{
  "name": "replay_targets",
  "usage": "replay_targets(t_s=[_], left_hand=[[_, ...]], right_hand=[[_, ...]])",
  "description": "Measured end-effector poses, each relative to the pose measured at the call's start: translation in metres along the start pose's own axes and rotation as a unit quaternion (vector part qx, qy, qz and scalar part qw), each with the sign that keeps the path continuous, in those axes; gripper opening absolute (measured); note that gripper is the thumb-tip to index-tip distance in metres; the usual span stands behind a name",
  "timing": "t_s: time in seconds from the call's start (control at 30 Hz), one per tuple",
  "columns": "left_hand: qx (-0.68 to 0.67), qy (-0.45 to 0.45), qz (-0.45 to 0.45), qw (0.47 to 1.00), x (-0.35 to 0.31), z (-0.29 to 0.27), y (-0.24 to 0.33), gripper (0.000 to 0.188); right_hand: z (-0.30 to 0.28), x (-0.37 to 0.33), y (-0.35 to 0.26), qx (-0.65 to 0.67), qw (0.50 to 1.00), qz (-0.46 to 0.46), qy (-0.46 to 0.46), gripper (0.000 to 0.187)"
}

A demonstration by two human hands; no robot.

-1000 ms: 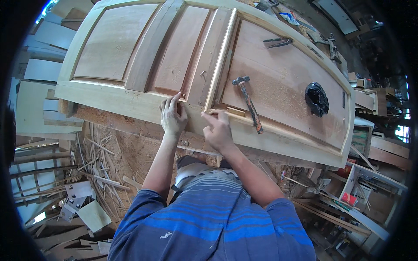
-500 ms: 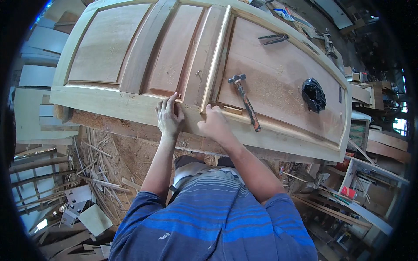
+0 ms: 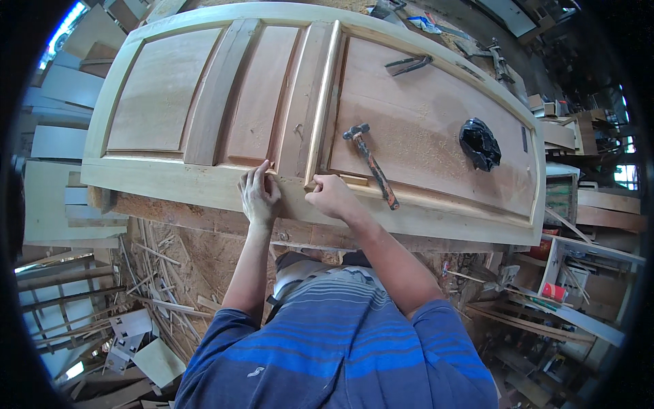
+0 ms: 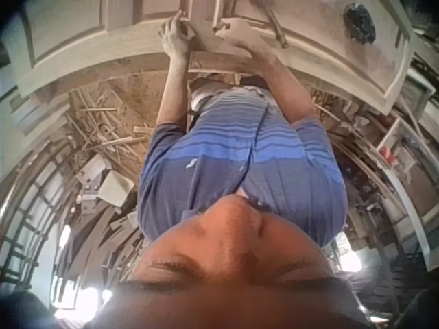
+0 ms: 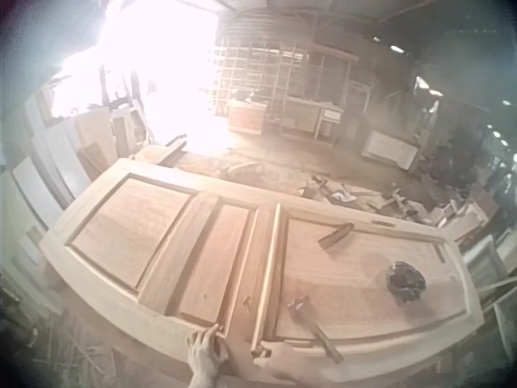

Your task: The person hammers a nail into a decorative wood strip on a door panel, then retrieves a long wood trim piece and aligns it against the center of the door while marking it with a pencil.

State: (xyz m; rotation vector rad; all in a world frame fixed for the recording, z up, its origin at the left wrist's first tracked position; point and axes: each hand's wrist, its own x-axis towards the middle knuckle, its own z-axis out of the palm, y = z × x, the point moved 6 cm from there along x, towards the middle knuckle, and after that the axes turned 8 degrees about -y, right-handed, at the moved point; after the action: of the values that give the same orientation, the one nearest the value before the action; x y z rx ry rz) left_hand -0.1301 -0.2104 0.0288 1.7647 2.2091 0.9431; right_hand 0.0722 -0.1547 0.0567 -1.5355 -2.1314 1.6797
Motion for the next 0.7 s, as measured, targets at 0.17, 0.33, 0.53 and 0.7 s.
replay_targets(t_s=[0.17, 0.33, 0.53, 0.7], left_hand=[[0.001, -0.001, 0.001, 1.000, -0.001, -0.001, 0.002, 0.044], [-0.004, -0.007, 0.007, 1.000, 0.000, -0.003, 0.004, 0.044], [-0.005, -0.010, -0.002, 1.000, -0.001, -0.004, 0.004, 0.043], [-0.005, -0.015, -0.005, 1.000, 0.000, -0.005, 0.005, 0.044]], right_hand=[[-0.007, -0.008, -0.006, 0.014, 0.997, -0.067, -0.044, 0.025], [-0.019, 0.005, 0.010, 0.084, 0.996, 0.032, 0.004, 0.033], [-0.020, 0.001, 0.007, 0.175, 0.980, 0.053, -0.083, 0.028], [-0.033, 0.003, 0.011, 0.283, 0.956, 0.053, -0.045, 0.027]])
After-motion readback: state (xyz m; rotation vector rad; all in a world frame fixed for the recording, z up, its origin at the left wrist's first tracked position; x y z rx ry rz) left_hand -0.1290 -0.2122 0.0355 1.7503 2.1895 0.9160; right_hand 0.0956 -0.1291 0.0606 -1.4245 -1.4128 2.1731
